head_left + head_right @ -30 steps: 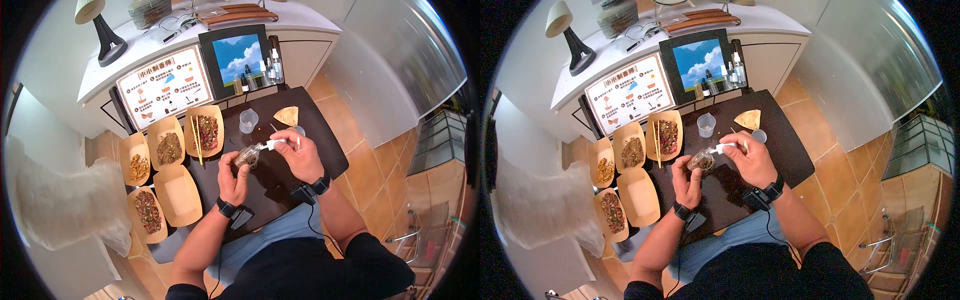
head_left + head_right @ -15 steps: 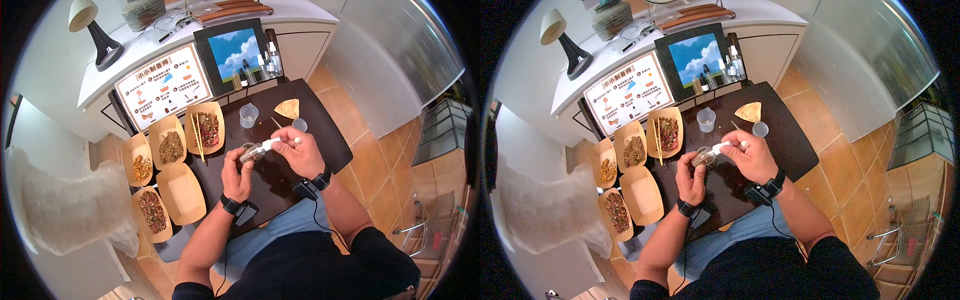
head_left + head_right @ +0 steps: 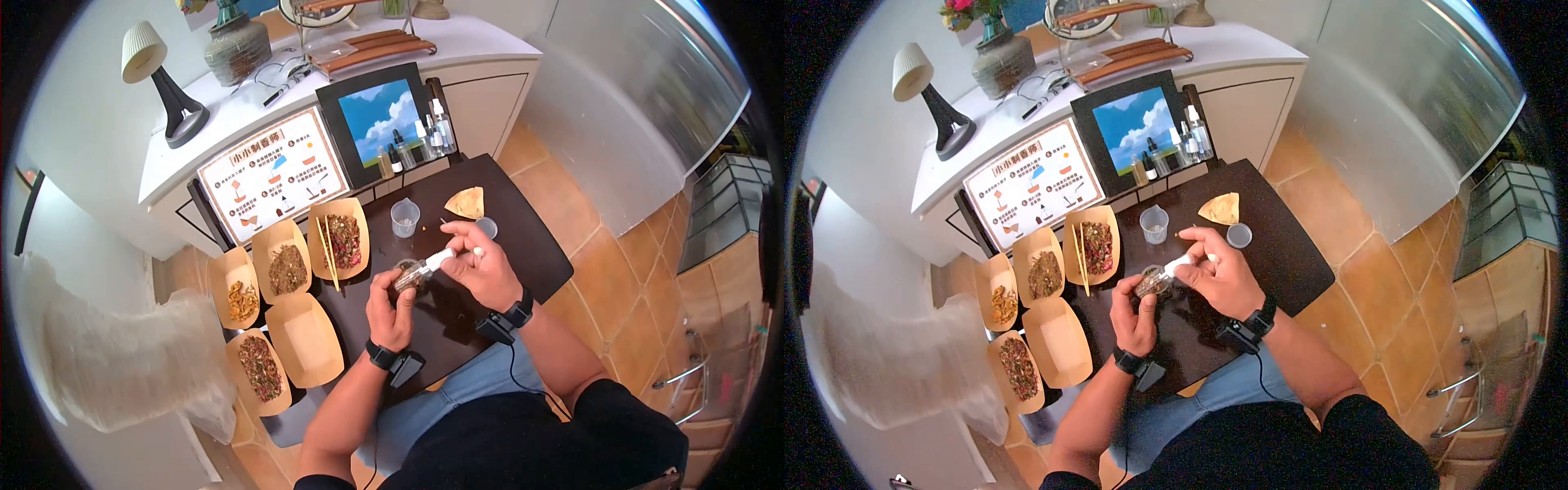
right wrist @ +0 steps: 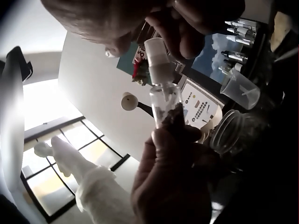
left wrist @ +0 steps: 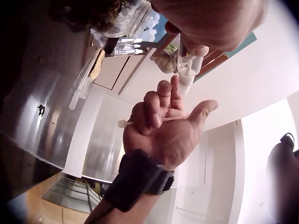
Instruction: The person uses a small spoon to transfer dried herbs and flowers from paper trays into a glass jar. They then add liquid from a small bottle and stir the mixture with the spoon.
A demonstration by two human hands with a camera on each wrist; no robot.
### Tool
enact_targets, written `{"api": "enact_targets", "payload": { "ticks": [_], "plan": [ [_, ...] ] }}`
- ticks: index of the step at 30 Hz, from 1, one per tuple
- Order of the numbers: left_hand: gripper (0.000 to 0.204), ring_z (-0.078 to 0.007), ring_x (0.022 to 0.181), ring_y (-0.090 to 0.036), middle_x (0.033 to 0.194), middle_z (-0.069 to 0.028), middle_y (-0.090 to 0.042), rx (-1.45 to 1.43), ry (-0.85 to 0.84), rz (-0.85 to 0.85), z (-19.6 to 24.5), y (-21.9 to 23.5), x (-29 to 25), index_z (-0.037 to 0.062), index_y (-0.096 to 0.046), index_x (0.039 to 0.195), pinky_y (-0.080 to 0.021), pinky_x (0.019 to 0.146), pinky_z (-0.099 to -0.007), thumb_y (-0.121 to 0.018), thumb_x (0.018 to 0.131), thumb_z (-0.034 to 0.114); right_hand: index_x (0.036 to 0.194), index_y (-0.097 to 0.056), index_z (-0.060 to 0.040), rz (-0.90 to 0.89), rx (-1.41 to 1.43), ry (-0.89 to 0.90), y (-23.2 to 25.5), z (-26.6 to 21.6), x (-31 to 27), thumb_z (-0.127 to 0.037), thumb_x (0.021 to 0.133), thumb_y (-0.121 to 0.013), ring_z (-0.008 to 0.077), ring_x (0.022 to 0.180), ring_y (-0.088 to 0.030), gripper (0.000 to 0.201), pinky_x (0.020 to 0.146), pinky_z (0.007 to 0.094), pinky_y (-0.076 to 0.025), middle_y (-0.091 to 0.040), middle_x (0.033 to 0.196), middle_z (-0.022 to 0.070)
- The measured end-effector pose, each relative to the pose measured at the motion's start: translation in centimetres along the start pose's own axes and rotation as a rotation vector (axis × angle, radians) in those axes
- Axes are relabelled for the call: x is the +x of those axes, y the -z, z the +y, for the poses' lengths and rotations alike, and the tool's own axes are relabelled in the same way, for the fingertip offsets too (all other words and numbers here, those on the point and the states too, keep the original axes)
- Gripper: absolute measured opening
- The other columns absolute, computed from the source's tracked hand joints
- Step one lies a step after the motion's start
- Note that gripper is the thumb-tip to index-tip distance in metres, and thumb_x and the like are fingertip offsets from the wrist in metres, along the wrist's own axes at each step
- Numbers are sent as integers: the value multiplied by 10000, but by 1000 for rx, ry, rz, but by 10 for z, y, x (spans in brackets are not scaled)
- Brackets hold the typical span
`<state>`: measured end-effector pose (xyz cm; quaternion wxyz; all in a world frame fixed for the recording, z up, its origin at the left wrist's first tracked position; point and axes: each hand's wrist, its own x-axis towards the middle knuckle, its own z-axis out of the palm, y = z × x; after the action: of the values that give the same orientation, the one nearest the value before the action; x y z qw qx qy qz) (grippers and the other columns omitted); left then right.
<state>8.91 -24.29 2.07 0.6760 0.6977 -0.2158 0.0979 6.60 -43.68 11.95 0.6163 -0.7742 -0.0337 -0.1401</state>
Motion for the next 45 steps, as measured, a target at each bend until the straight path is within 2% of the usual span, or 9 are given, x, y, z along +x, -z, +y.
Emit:
{"api": "enact_targets", "payload": {
  "ticks": [3,5,6,9,14,16,19,39,45],
  "plan": [
    [335,-263,932,-676,1115,-166,-666,77,-117,25,-1,-2,2,-3,-583,1319,-543,843,-352,-715,1053,153,1100,-715,11,-96,113,-85,14,7,-1,-293,1068,-742,51,766,-591,307,684,256,-504,-652,803,28],
    [331,-264,933,-679,1112,-165,-668,41,-101,19,-2,-4,-1,-3,-585,1318,-546,847,-352,-716,1054,149,1116,-716,-8,-149,-432,-63,20,0,2,-153,1032,-774,47,790,-615,177,710,249,-519,-666,871,-12],
    [330,-270,939,-683,1117,-167,-671,24,-79,9,-1,-3,-2,-4,-585,1317,-548,851,-356,-716,1054,146,1076,-712,-5,-11,-263,85,12,5,2,-184,1031,-779,52,749,-587,197,680,252,-500,-664,843,8],
    [329,-277,944,-687,1120,-169,-673,26,-76,3,0,-4,0,-4,-586,1316,-550,855,-360,-717,1054,145,1026,-708,0,34,183,-10,-1,11,0,-252,1038,-778,58,725,-572,262,648,276,-480,-635,775,16],
    [335,-291,946,-688,1111,-177,-673,56,-110,-3,1,-4,0,-4,-586,1320,-551,855,-362,-716,1057,158,1015,-723,-11,-115,-427,-87,16,-1,-1,-134,1005,-797,37,732,-559,144,636,258,-468,-623,793,-45],
    [334,-296,945,-687,1109,-178,-673,41,-109,2,-3,-4,-2,-1,-590,1318,-551,852,-365,-718,1054,158,978,-723,0,40,235,-63,4,0,-1,-179,1009,-805,38,691,-549,199,611,250,-459,-631,737,-37],
    [325,-302,940,-684,1107,-175,-674,42,-124,-7,-3,-4,1,6,-601,1311,-550,844,-369,-721,1049,156,993,-726,8,-46,-109,-107,15,8,-3,-166,1002,-812,40,719,-570,195,637,246,-479,-662,775,-17],
    [422,-398,970,-726,1103,-186,-736,136,-320,-46,10,-8,3,30,-676,1250,-597,854,-444,-834,863,-24,1069,-749,-8,-158,94,-302,35,21,-14,-95,993,-800,55,798,-617,127,722,245,-505,-702,873,-16],
    [476,-401,1075,-649,1260,-246,-641,146,-231,84,5,3,4,-1,-593,1367,-550,938,-455,-756,925,69,1150,-653,-15,195,50,-66,62,18,37,18,980,-757,74,869,-620,202,809,243,-539,-673,972,-2]
  ]
}}
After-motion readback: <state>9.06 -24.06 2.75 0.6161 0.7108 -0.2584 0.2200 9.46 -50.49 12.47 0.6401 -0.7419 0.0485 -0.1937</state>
